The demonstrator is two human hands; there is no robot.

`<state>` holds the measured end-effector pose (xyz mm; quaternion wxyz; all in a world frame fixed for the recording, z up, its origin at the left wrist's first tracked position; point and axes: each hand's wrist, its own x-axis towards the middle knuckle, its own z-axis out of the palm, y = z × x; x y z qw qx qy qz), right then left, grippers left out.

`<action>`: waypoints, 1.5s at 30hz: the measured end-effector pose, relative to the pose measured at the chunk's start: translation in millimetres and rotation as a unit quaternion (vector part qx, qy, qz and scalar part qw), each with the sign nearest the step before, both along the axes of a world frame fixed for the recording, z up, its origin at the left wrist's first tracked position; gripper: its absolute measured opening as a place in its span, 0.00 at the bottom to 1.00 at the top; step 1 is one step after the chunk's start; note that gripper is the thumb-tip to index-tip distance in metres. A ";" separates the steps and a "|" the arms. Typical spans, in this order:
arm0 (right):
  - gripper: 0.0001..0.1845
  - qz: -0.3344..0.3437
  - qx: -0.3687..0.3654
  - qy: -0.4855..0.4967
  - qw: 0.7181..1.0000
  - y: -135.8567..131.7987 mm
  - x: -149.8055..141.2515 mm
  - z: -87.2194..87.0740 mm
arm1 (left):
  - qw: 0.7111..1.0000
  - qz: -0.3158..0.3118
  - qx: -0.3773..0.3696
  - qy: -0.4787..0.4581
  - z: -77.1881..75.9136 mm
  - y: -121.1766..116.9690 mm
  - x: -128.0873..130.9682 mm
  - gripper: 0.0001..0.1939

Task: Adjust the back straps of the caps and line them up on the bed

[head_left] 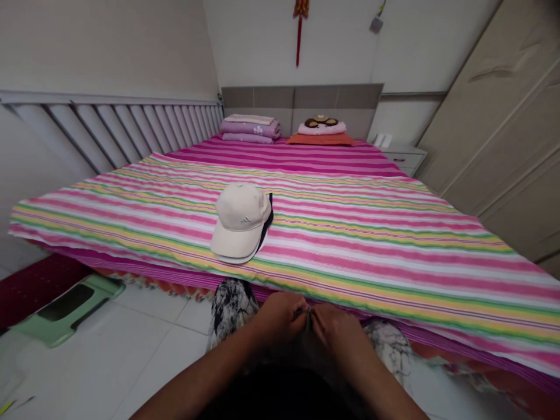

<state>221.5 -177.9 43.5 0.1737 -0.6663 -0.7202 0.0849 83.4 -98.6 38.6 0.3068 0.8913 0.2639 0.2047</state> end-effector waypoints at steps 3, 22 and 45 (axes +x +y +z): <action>0.12 -0.007 0.003 0.132 0.991 3.8 2.4 -2.4 | 0.999 0.009 -0.035 -0.024 0.5 0.3 -1.7 0.06; 0.07 -0.001 0.145 0.202 0.969 -1.4 -4.6 -12.0 | 0.891 0.024 -0.426 -0.154 -3.0 -0.2 -4.5 0.12; 0.13 -0.101 -0.003 0.618 0.780 5.4 -6.6 -1.9 | 0.804 -0.015 -0.545 -0.238 -7.6 2.6 -8.1 0.13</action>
